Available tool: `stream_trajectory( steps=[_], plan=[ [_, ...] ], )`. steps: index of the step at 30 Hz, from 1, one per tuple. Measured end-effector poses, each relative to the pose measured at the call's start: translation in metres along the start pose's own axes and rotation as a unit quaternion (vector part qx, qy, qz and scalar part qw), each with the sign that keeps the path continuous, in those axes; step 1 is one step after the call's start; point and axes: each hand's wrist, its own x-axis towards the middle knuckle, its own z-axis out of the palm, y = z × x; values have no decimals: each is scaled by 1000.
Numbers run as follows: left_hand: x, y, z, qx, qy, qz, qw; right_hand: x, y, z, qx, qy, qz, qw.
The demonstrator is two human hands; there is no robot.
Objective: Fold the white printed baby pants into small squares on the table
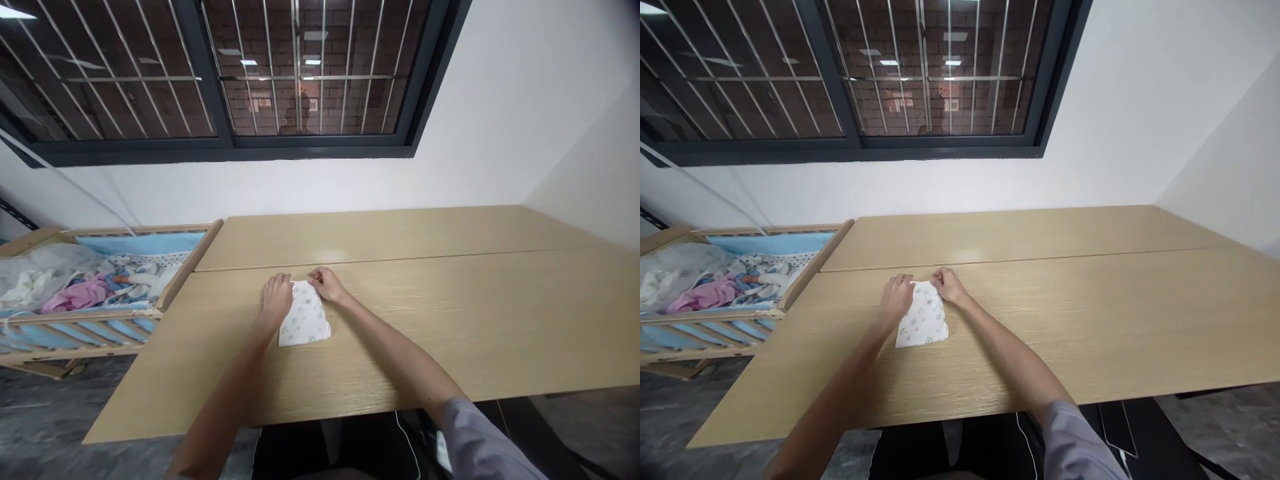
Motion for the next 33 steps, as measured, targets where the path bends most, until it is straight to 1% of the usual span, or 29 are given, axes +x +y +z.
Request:
stream_trajectory(
  steps=[2, 3, 4, 6, 7, 9, 10, 11, 13, 16, 19, 23, 28, 31, 33],
  plan=[
    [-32, 14, -5, 6, 18, -2, 1000, -13, -16, -10, -52, 5, -63, 997],
    [-52, 22, -5, 9, 26, 2, 1000, -22, -26, -14, -83, -10, -110, 990],
    [-74, 30, -3, 13, 30, 8, 999, -33, -37, -17, -113, -41, -163, 979],
    [-118, 44, 7, 39, 76, 28, 996, -55, -57, -18, -146, -134, -266, 943],
    [-137, 50, 14, 52, 86, 36, 994, -66, -64, -17, -150, -183, -311, 921],
    [-165, 55, 29, 65, 85, 49, 993, -84, -71, -9, -146, -260, -381, 875],
    [-174, 55, 35, 69, 79, 54, 993, -90, -70, -4, -142, -284, -403, 858],
    [-179, 55, 40, 72, 74, 55, 993, -94, -66, 2, -139, -299, -416, 848],
    [-183, 51, 48, 80, 76, 51, 993, -95, -55, 13, -139, -312, -419, 841],
    [-182, 47, 52, 88, 85, 41, 992, -87, -36, 25, -153, -323, -390, 849],
    [-181, 45, 51, 88, 80, 36, 992, -70, -25, 30, -176, -330, -348, 860],
    [-182, 44, 48, 93, 75, 33, 992, -36, -15, 29, -204, -326, -321, 865],
    [-182, 45, 47, 99, 74, 24, 992, 10, -1, 21, -226, -300, -304, 876],
    [-182, 46, 48, 98, 78, 20, 992, 25, 6, 20, -232, -287, -291, 883],
    [-182, 47, 48, 98, 77, 23, 992, 29, 8, 20, -227, -279, -284, 889]
  ],
)
